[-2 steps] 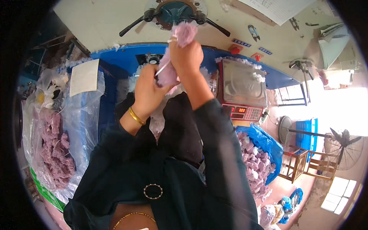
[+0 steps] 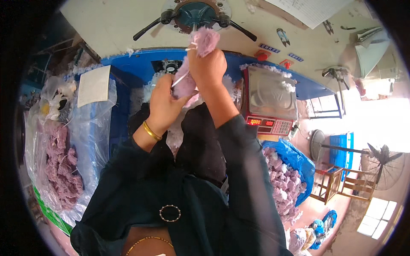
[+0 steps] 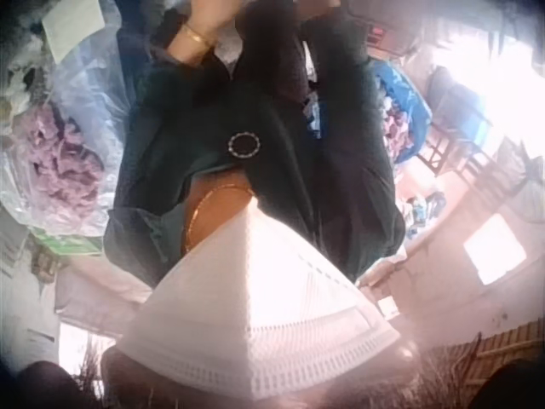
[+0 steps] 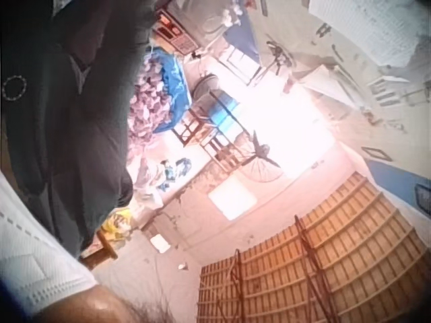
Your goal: The person repeatedly takes pink fluffy material and stuffs it into small pink plush toys using a metal rod. After each stuffing, the person places the toy on a digital scale and then returns to the bag to retrieve more material.
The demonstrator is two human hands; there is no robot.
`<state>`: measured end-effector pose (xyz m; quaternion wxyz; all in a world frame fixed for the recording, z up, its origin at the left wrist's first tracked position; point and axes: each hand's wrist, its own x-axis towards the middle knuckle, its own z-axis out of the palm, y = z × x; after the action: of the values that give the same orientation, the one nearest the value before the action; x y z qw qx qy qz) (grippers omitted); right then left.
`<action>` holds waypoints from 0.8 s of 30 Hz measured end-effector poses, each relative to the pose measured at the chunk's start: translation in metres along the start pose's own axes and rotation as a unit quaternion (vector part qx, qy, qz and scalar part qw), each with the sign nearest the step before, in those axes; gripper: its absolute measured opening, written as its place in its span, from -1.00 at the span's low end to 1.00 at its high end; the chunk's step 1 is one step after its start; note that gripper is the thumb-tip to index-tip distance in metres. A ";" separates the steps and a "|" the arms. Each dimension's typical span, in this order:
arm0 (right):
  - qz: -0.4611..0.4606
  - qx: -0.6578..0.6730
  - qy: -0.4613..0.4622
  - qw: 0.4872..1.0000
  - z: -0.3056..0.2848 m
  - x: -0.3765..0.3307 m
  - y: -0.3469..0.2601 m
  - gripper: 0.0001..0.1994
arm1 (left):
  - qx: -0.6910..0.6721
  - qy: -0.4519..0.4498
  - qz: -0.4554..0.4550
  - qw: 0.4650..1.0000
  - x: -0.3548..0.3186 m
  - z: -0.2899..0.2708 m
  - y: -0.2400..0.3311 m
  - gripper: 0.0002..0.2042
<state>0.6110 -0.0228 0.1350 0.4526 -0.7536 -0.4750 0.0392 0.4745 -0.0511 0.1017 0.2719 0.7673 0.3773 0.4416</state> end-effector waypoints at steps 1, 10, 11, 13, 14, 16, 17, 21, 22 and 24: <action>0.004 -0.023 -0.028 0.999 -0.005 -0.004 0.000 -0.67 | -0.018 -0.026 -0.021 0.999 -0.002 -0.002 -0.002 -0.63; 0.197 0.536 -0.415 0.708 -0.053 -0.052 0.061 -0.52 | -0.486 -0.057 -0.183 0.853 -0.014 -0.005 -0.013 -0.64; 0.242 0.556 -0.438 0.664 -0.053 -0.061 0.056 -0.52 | -0.489 -0.047 -0.191 0.850 -0.018 -0.001 -0.013 -0.63; 0.199 0.591 -0.469 0.625 -0.044 -0.066 0.052 -0.58 | -0.460 -0.052 -0.192 0.865 -0.028 0.010 -0.025 -0.58; 0.208 0.580 -0.459 0.641 -0.045 -0.064 0.048 -0.60 | -0.507 -0.072 -0.211 0.833 -0.027 0.009 -0.026 -0.56; 0.178 0.431 -0.419 0.779 -0.043 -0.063 0.032 -0.64 | -0.594 -0.109 -0.246 0.758 -0.025 0.003 -0.025 -0.54; 0.159 0.351 -0.391 0.836 -0.043 -0.063 0.027 -0.66 | -0.660 -0.172 -0.259 0.684 -0.024 -0.009 -0.014 -0.58; -0.253 0.026 -0.366 0.895 -0.058 -0.070 0.014 -0.64 | -0.662 -0.190 -0.392 0.610 -0.011 -0.020 -0.017 -0.73; -0.252 0.012 -0.377 0.891 -0.063 -0.071 0.014 -0.65 | -0.664 -0.173 -0.359 0.633 -0.013 -0.019 -0.014 -0.73; -0.255 -0.019 -0.399 0.881 -0.068 -0.069 0.012 -0.66 | -0.702 -0.195 -0.341 0.594 -0.007 -0.009 -0.019 -0.64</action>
<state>0.6147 -0.1205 0.1411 0.2053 -0.5355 -0.7917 0.2105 0.4579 -0.0451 0.0880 0.9243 0.2228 0.1231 0.2845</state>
